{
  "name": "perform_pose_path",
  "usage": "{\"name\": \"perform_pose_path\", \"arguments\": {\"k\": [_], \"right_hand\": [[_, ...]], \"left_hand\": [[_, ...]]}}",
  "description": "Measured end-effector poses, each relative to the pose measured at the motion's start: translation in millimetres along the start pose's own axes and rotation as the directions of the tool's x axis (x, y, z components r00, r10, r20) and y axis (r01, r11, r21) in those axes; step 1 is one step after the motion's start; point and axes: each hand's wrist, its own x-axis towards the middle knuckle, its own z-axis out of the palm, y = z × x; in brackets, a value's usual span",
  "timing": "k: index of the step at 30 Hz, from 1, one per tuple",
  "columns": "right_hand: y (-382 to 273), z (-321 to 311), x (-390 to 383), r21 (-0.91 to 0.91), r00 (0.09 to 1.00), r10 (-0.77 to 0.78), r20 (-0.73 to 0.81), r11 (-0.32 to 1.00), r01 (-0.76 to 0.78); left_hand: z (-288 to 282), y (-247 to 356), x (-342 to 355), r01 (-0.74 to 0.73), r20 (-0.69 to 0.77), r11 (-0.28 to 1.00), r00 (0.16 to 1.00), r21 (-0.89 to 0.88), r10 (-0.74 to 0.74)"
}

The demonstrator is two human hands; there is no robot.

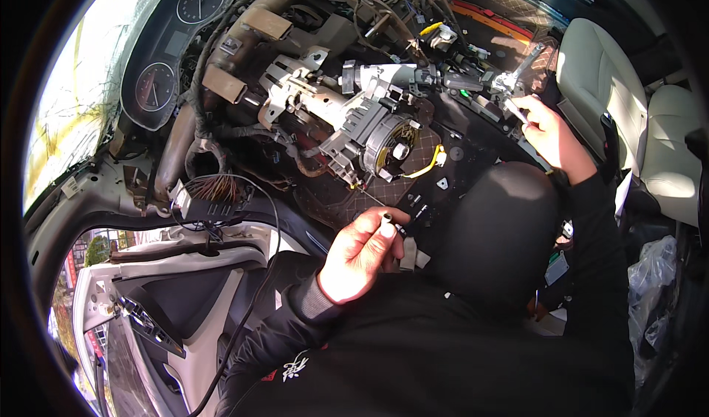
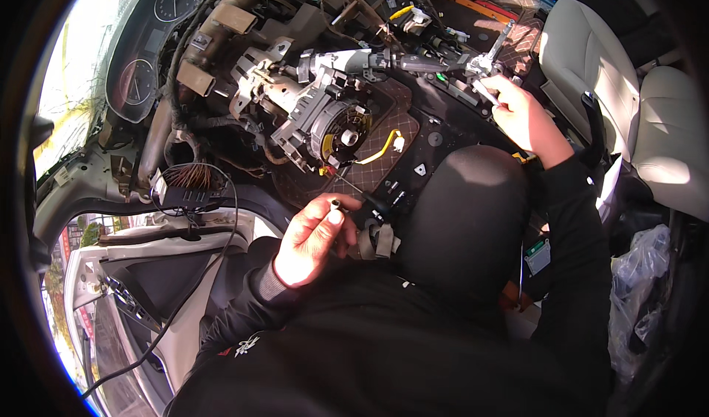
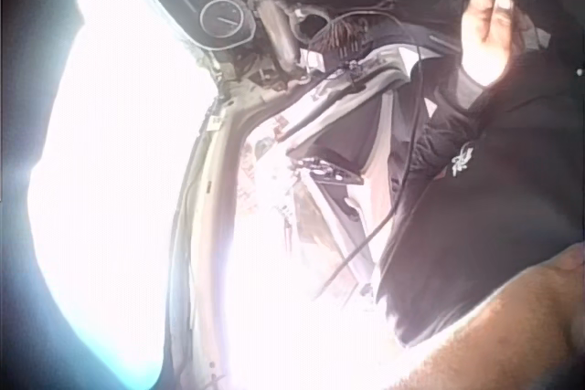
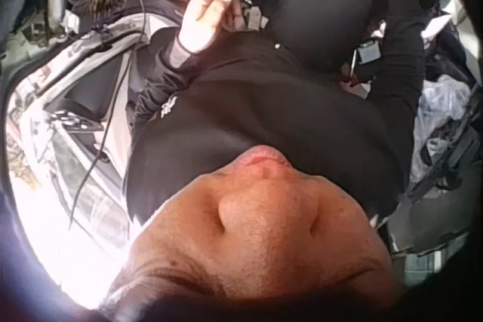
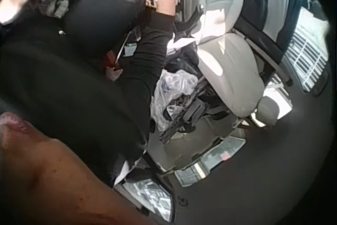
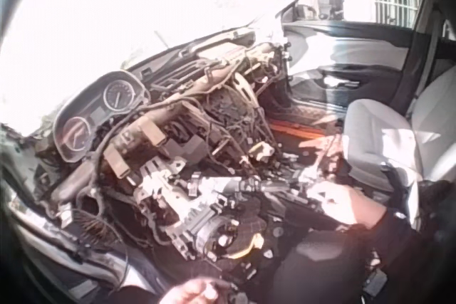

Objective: The person removes a metal bracket from the steering column using a power drill, then reattaches it and tightens the screws. The person also manipulates wiring and a small plastic clip near the column.

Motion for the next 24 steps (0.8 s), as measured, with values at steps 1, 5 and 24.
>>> {"name": "perform_pose_path", "arguments": {"k": [1, 5, 24], "right_hand": [[33, 4, 9, -0.178, 0.978, -0.200, 0.061, 0.962, 0.208], [126, 58, 35, -0.324, 0.799, 0.291, 0.527, 0.937, -0.127], [218, 159, -28, -0.672, 0.979, 0.191, -0.078, 0.715, -0.193]], "left_hand": [[-3, -6, -1, -0.025, 0.008, 0.999, 1.000, -0.028, 0.025], [-11, -28, 1, -0.020, 0.017, 1.000, 1.000, -0.020, 0.021], [-14, -27, 4, 0.009, 0.073, 0.998, 0.997, 0.065, -0.014]]}}
